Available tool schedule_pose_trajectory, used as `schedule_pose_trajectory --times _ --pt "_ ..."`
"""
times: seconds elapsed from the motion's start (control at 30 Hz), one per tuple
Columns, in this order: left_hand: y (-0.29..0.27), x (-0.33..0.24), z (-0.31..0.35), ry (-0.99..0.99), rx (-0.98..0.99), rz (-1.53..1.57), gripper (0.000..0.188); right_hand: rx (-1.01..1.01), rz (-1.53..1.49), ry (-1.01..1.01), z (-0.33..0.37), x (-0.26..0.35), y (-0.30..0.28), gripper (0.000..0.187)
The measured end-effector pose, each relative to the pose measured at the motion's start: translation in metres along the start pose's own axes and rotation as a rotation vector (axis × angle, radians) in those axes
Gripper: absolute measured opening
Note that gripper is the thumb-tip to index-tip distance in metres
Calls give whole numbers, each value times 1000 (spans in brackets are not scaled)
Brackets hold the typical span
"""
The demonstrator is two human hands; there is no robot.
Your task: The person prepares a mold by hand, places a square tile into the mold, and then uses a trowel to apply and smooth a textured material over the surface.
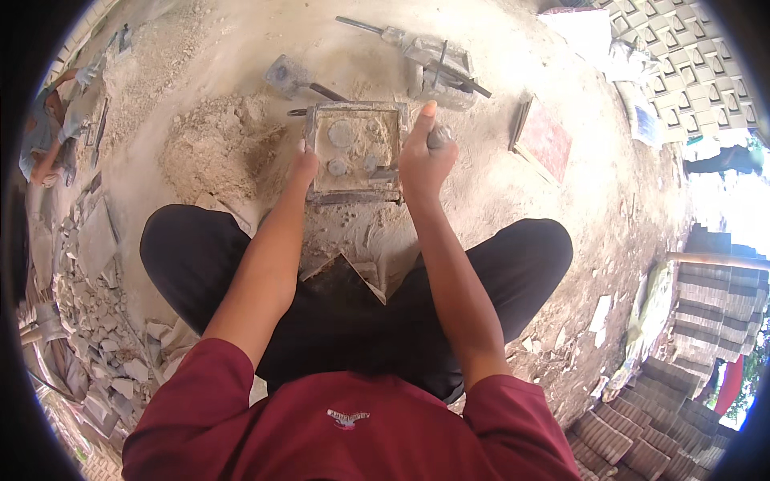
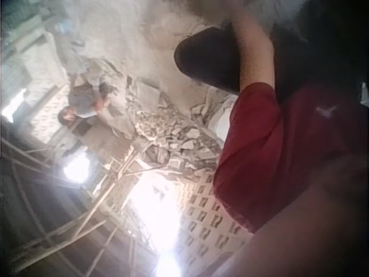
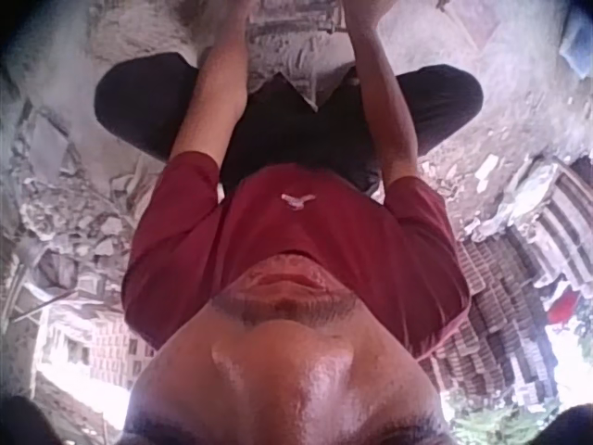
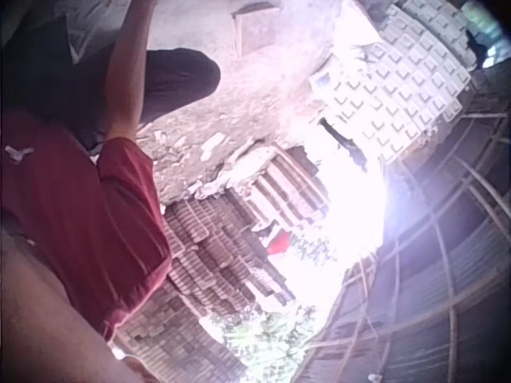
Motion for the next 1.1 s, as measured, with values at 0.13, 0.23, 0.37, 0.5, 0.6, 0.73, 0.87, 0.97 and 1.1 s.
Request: schedule_pose_trajectory --times 0.13,0.23,0.37,0.5,0.6,0.73,0.87,0.97,1.1 --pt "-1 -1 0 35 -2 39 51 53 144 -83 6 -8 10 58" --pt "5 0 -1 14 37 12 51 23 58 -2 5 2 9 58" --pt "7 17 -18 -46 116 199 53 70 83 -34 13 -6 22 57" --pt "-7 32 -26 30 136 165 53 166 -2 -7 27 0 43 57" --pt "24 2 -7 -78 178 203 52 147 105 -45 20 -12 31 57" --pt "9 8 -12 -60 167 155 52 130 -112 27 29 4 48 53" --pt "-21 45 -26 -116 136 100 52 322 64 -46 50 2 83 51" --pt "25 12 -2 -18 244 475 55 137 9 -4 38 16 55 53" --pt "-1 55 -29 -190 163 524 57 324 117 -55 57 15 88 52"
Point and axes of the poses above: each hand's wrist, its own z-axis away from the middle knuckle, its own y-axis out of the palm, x = y × z, the point moved 3 cm from there along -z, towards the middle knuckle, and after that the axes turned 5 degrees about -z, right-handed, at the moved point
